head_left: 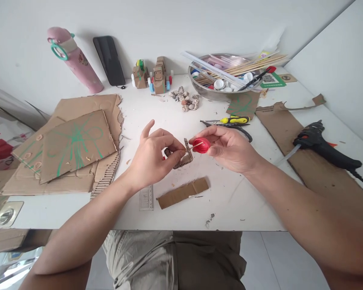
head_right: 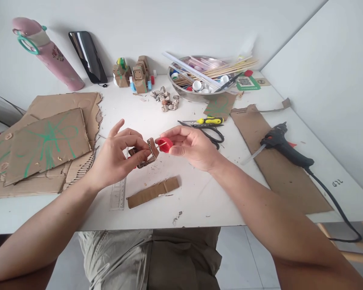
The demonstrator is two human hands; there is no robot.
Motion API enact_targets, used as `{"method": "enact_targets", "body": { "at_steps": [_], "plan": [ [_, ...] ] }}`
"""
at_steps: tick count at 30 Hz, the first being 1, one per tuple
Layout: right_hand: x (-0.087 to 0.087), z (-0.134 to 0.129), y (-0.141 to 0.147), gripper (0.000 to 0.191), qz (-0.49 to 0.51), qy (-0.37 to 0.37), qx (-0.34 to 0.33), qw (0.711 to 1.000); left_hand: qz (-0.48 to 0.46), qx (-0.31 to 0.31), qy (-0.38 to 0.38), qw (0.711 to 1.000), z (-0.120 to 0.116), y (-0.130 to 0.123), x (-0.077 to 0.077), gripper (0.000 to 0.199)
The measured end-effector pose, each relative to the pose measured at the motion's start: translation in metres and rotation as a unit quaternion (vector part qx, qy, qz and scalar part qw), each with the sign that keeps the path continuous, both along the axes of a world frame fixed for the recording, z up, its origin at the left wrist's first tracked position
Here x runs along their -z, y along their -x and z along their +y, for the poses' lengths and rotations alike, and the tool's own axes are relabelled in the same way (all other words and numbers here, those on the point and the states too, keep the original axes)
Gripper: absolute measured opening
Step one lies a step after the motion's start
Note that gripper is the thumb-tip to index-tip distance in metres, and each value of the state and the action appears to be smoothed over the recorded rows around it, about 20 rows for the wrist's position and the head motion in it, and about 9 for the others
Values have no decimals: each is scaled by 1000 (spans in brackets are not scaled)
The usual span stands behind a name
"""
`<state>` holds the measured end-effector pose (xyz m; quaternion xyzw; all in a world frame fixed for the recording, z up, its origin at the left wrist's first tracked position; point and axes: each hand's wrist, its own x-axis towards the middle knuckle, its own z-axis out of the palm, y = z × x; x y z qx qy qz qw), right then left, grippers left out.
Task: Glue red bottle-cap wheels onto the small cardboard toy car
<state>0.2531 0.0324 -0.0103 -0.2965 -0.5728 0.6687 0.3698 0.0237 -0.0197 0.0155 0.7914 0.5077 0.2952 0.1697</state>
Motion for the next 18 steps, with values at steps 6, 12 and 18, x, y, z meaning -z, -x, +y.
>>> {"method": "enact_targets", "body": {
  "at_steps": [6, 12, 18],
  "plan": [
    [3, 1, 0, 56, 1, -6, 1, 1000, 16, -7, -8, 1000, -2, -2, 0, 15],
    [6, 1, 2, 53, 4, -29, 16, 999, 48, -39, -28, 998, -4, -6, -3, 18],
    [5, -3, 1, 40, -33, -204, 57, 977, 37, -26, -9, 999, -4, -4, -2, 18]
  ]
}}
